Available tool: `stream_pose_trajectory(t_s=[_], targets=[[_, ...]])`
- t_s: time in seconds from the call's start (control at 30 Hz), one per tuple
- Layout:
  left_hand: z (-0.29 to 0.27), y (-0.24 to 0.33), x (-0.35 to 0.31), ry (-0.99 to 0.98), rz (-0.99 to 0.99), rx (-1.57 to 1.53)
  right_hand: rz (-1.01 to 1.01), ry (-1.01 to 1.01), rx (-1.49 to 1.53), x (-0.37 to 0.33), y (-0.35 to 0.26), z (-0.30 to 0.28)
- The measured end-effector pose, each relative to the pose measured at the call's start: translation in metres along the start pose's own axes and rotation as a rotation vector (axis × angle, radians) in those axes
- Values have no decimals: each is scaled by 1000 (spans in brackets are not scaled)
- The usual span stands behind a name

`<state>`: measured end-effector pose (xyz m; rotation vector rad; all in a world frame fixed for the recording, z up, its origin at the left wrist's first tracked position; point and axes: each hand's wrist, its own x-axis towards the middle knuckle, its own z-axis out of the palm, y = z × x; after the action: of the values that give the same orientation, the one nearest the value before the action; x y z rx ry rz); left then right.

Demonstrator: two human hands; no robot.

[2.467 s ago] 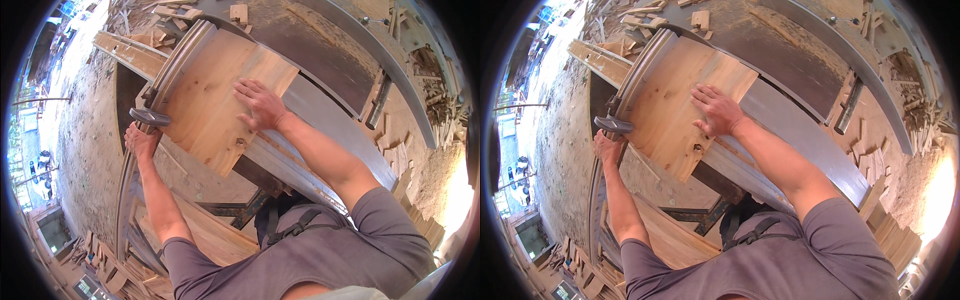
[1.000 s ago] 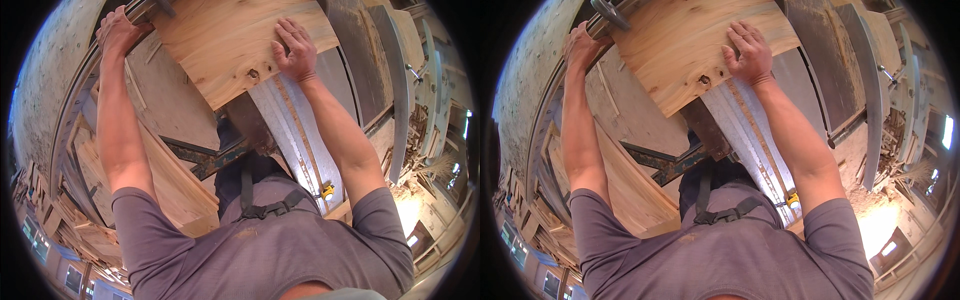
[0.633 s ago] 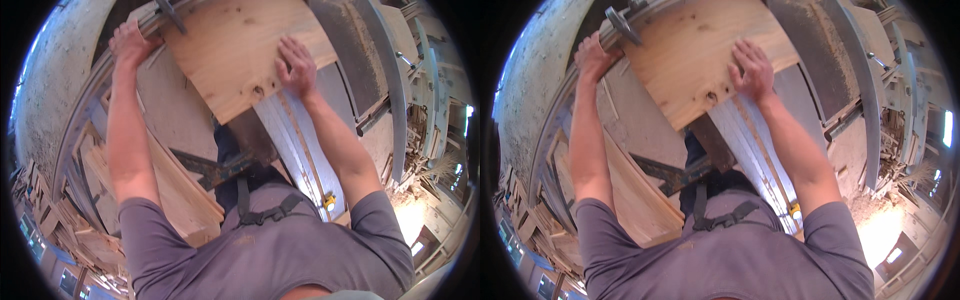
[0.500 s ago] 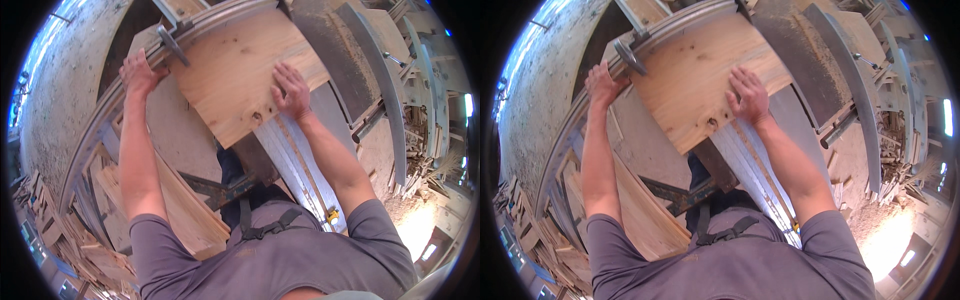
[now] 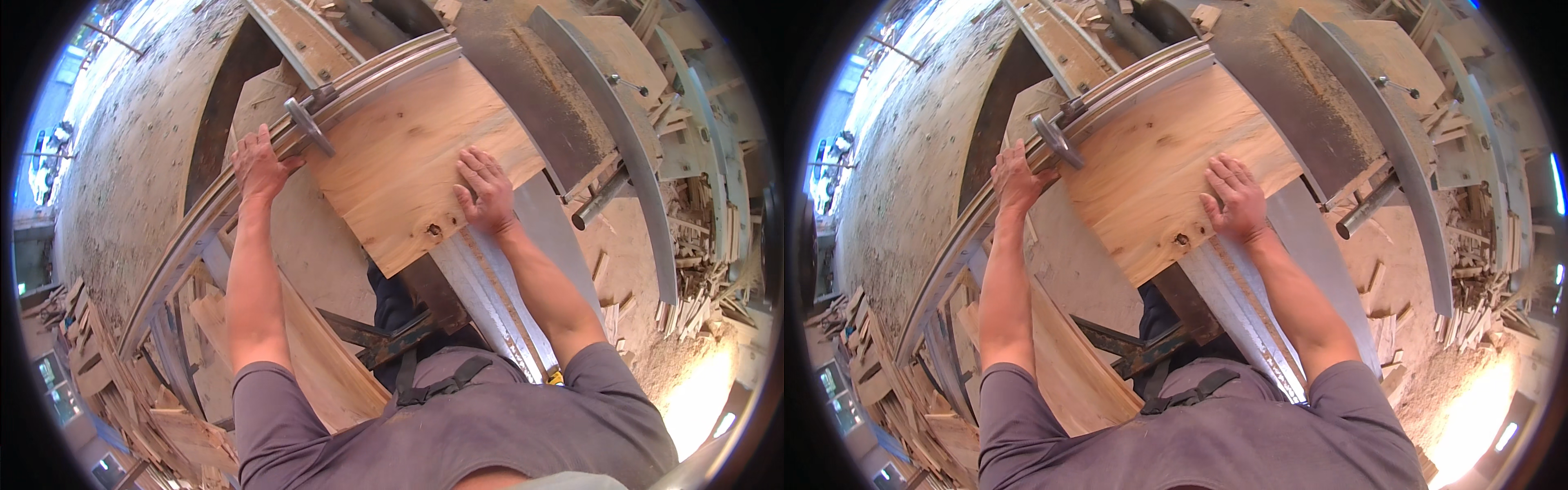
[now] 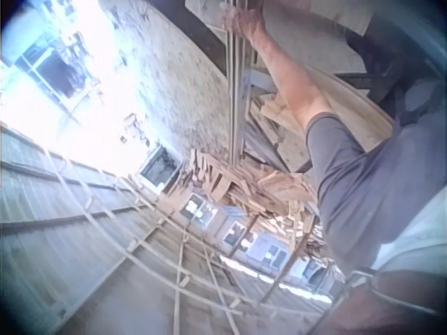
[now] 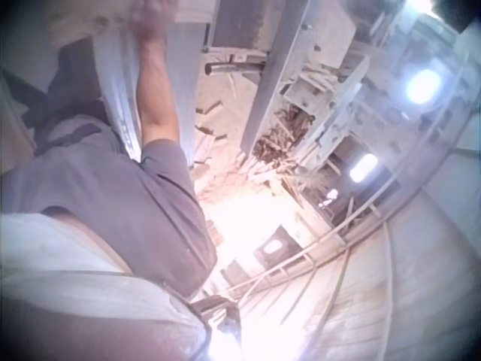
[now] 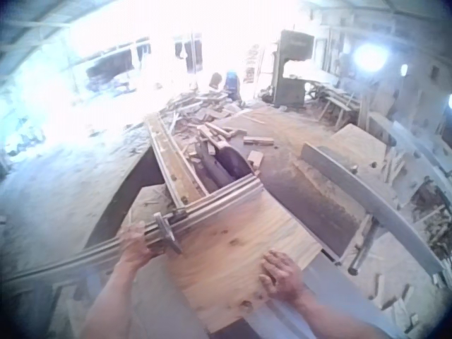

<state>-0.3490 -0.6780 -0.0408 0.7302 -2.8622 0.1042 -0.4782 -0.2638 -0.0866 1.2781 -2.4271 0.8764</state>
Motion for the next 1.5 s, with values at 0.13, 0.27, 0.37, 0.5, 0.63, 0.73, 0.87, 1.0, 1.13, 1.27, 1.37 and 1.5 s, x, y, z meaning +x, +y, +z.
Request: stream_pose_trajectory(t_s=[0.13,0.27,0.37,0.5,0.63,0.73,0.87,1.0,1.13,1.27,1.37,1.5], targets=[[7,0,-4,35,18,11,8,-6,8,-6,2,5],[5,1,-9,52,23,5,16,-7,34,-8,-1,6],[6,1,-8,76,17,-4,14,2,30,-6,2,7],[4,5,-4,77,15,6,28,0,4,-6,5,8],[-1,10,-2,1,-40,17,48,-143,-81,2,3,2],[-13,15,-1,-49,-77,0,53,-237,-158,8,-1,0],[-23,22,4,-123,-118,-4,81,-267,-169,7,0,-2],[-36,26,7,-189,-151,7,96,-239,-135,10,-4,-8],[-41,26,5,-206,-166,19,79,-220,-135,9,-6,-11],[-41,23,4,-189,-169,34,61,-182,-132,10,-8,-12],[-41,26,4,-189,-186,30,55,-166,-131,9,-9,-16],[-40,22,3,-169,-191,41,48,-150,-120,10,-11,-19]])
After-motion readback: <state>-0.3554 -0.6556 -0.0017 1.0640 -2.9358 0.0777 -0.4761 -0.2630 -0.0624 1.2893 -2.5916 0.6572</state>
